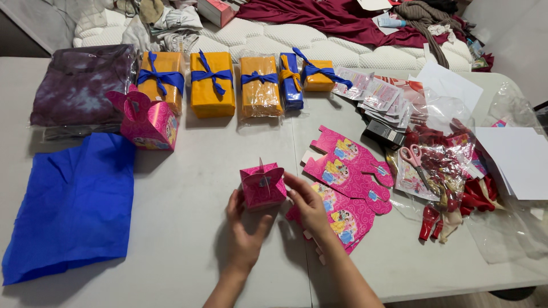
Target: The person assembles pink pre-cut cardboard gift boxes by folding along scored lines and tucking flaps to form the box shape. They place a small round sticker on the top of each assembled box and set it on the table. The person repeats this process for multiple boxes.
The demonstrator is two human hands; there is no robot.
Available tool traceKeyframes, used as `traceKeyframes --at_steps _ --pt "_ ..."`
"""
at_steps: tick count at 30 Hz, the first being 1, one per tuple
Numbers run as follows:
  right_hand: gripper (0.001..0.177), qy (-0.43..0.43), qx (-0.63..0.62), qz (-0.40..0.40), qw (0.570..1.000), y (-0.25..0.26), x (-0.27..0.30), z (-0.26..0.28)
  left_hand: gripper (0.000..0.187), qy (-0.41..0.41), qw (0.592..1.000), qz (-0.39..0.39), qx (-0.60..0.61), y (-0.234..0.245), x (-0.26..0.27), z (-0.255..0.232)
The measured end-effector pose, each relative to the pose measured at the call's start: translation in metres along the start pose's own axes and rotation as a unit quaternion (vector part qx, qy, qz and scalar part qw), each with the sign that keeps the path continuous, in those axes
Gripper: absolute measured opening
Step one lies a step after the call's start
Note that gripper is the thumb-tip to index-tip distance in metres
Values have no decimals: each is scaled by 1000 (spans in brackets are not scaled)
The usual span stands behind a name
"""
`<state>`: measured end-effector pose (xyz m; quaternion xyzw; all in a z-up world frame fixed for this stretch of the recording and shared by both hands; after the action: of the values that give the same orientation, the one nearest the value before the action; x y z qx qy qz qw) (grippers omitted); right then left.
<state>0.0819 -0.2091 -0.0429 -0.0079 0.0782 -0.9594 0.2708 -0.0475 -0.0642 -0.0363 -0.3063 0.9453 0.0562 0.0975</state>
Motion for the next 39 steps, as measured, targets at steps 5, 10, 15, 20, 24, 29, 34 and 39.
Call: traceKeyframes --at_steps 5,10,15,20,24,29,34,39 --pt "49 -17 -20 -7 1000 -23 12 5 116 2 999 10 44 -7 -12 -5" --pt "46 44 88 -7 995 -39 21 31 128 -12 999 -12 44 -3 -46 -18" --pt "45 128 178 -23 975 -38 0 59 126 -40 999 -19 23 11 -74 -39" --pt "65 124 149 26 981 -26 -26 98 114 -31 997 43 63 18 -89 -63" --pt "79 86 87 99 988 -28 -36 126 104 -59 994 81 45 17 -92 -81" --pt "87 61 70 153 984 -34 -36 146 102 -58 992 110 35 15 -93 -96" --pt "92 63 68 157 983 -37 -37 154 101 -83 989 123 20 15 -97 -105" --pt "90 51 51 130 989 -42 -34 154 100 -80 989 121 5 15 -100 -110"
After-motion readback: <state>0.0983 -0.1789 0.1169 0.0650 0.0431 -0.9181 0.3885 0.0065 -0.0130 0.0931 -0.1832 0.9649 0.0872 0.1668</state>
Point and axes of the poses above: each hand's wrist, its own x-axis away from the middle knuckle, its own y-axis out of the back of the hand, z = x × y, the point moved 1 cm from there along -x, towards the middle knuckle, and after that the axes turned 1 degree about x, right-handed, at the moved point
